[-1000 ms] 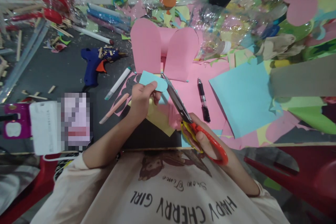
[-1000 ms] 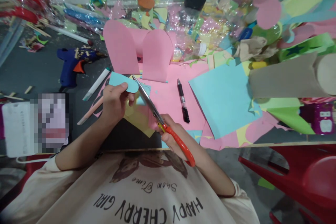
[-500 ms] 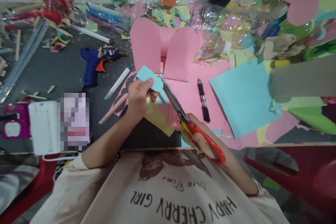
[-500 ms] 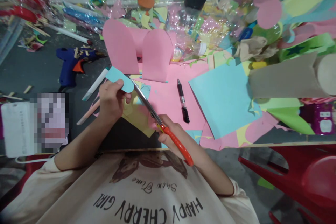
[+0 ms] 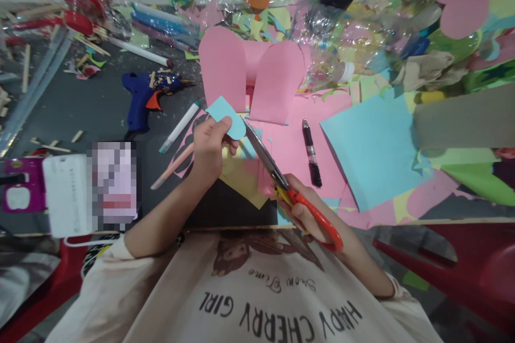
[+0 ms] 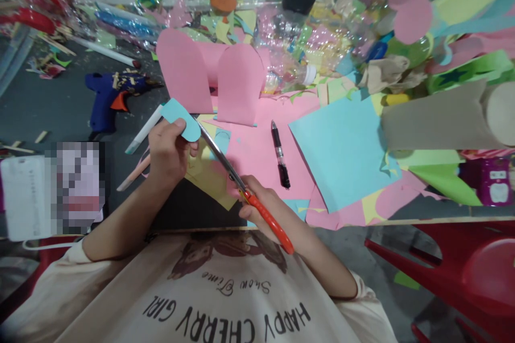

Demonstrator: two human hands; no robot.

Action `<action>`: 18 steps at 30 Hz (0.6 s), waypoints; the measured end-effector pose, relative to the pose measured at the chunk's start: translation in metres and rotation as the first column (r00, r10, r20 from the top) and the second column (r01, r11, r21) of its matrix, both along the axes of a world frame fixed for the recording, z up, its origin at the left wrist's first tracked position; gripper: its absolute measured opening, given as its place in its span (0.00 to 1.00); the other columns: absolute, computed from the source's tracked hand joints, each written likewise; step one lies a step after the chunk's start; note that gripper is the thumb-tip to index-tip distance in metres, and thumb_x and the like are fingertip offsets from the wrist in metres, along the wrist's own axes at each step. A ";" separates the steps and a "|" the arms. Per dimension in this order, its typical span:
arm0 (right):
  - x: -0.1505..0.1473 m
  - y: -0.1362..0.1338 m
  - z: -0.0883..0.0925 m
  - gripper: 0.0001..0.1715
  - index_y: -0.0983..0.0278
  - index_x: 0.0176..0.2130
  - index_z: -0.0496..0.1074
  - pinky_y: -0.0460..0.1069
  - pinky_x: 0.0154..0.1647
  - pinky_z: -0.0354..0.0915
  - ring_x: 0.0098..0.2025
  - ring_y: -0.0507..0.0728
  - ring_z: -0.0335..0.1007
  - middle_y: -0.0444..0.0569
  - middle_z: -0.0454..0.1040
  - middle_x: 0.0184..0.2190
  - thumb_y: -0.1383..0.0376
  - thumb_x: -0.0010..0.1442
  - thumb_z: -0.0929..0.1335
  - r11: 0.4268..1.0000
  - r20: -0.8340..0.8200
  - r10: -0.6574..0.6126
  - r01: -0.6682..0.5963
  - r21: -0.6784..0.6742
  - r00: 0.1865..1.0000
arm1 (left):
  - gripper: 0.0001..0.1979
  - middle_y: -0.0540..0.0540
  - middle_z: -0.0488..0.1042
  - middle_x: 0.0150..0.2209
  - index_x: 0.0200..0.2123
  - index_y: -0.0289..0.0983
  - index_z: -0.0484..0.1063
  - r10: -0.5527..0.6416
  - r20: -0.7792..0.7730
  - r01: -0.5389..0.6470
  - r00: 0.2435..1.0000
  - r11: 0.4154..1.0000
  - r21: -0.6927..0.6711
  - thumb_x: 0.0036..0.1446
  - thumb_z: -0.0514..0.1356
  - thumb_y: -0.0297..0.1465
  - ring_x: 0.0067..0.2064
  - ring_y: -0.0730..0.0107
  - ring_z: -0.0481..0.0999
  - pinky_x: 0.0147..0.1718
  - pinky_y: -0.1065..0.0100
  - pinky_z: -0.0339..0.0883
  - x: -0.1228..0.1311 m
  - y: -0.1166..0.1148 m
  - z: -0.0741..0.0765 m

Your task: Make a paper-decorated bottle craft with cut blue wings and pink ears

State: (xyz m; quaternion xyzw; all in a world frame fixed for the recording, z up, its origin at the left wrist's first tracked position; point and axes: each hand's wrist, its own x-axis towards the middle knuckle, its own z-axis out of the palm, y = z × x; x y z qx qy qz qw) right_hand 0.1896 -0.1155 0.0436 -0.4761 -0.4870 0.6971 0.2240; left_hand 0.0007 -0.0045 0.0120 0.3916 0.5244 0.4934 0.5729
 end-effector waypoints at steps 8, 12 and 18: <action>-0.001 0.000 0.003 0.29 0.60 0.41 0.58 0.47 0.21 0.47 0.21 0.48 0.47 0.36 0.56 0.21 0.38 0.61 0.61 1.000 0.018 -0.002 0.002 -0.013 1.000 | 0.18 0.56 0.60 0.13 0.18 0.38 0.60 -0.012 -0.027 0.012 1.000 1.000 0.008 0.55 0.59 0.38 0.14 0.80 0.63 0.14 0.75 0.55 -0.001 0.000 0.000; 0.000 -0.001 -0.002 0.28 0.60 0.42 0.58 0.46 0.20 0.47 0.20 0.47 0.47 0.36 0.57 0.22 0.39 0.61 0.61 1.000 0.013 -0.001 0.001 -0.023 1.000 | 0.19 0.56 0.60 0.13 0.18 0.38 0.61 -0.015 0.002 0.015 1.000 0.999 0.033 0.55 0.61 0.40 0.14 0.80 0.62 0.14 0.74 0.55 -0.001 0.001 -0.001; -0.003 -0.003 -0.005 0.30 0.59 0.41 0.58 0.46 0.18 0.47 0.18 0.46 0.47 0.36 0.55 0.21 0.37 0.60 0.61 0.999 0.014 -0.033 0.034 -0.037 0.999 | 0.20 0.55 0.61 0.13 0.17 0.38 0.62 0.001 -0.011 -0.001 1.000 1.000 0.018 0.54 0.62 0.41 0.14 0.80 0.61 0.13 0.75 0.56 -0.001 0.001 -0.001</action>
